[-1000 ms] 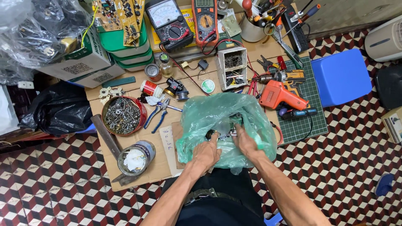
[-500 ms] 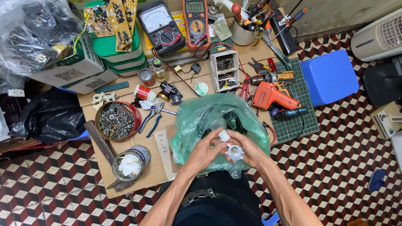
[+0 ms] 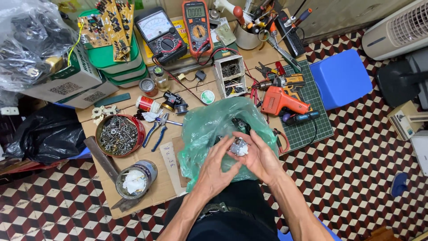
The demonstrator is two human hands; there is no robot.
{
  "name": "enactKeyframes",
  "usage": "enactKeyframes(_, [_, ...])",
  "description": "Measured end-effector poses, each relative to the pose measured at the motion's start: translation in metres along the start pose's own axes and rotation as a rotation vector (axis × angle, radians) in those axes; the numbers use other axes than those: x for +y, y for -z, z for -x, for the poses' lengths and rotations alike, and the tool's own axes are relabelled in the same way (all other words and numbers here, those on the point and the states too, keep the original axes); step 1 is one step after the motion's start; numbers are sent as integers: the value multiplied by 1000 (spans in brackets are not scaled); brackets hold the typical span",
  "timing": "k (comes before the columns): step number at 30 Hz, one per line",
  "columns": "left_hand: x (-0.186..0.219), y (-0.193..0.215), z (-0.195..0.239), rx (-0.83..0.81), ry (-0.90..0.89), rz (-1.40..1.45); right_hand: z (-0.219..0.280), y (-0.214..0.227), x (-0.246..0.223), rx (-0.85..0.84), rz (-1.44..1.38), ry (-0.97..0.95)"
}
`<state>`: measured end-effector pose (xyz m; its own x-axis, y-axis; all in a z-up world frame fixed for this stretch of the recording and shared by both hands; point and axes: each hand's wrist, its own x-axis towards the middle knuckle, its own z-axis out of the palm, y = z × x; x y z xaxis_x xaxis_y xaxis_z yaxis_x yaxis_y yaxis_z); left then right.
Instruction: The person sorts small electronic components from a green plastic bag onto a cluttered workbench. They pick up individual items, examine them, and place them on the table or into other containers. The person also handles plastic bags and wires, organizing them on the workbench.
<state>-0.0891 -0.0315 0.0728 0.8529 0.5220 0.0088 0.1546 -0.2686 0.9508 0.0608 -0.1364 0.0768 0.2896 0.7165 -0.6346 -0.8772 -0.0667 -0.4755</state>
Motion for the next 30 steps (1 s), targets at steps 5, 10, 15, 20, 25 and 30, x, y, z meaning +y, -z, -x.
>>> enactKeyframes(5, [-5,-1,4,105,185,51,9,-26,12,-10,7,16])
enactKeyframes(10, [-20,8,6,195,499,527,15,-36,10,89,231,14])
enactKeyframes(15, [-6,37,10,189,583,938,11,-2,15,142,241,131])
enactKeyframes(20, [-28,30,8,109,660,797,-28,55,29,321,511,139])
enactKeyframes(25, [-53,7,-14,-65,625,388,-62,79,2,335,805,218])
enactKeyframes(30, [-117,-5,-45,-50,245,-114,-81,73,-28,415,1140,361])
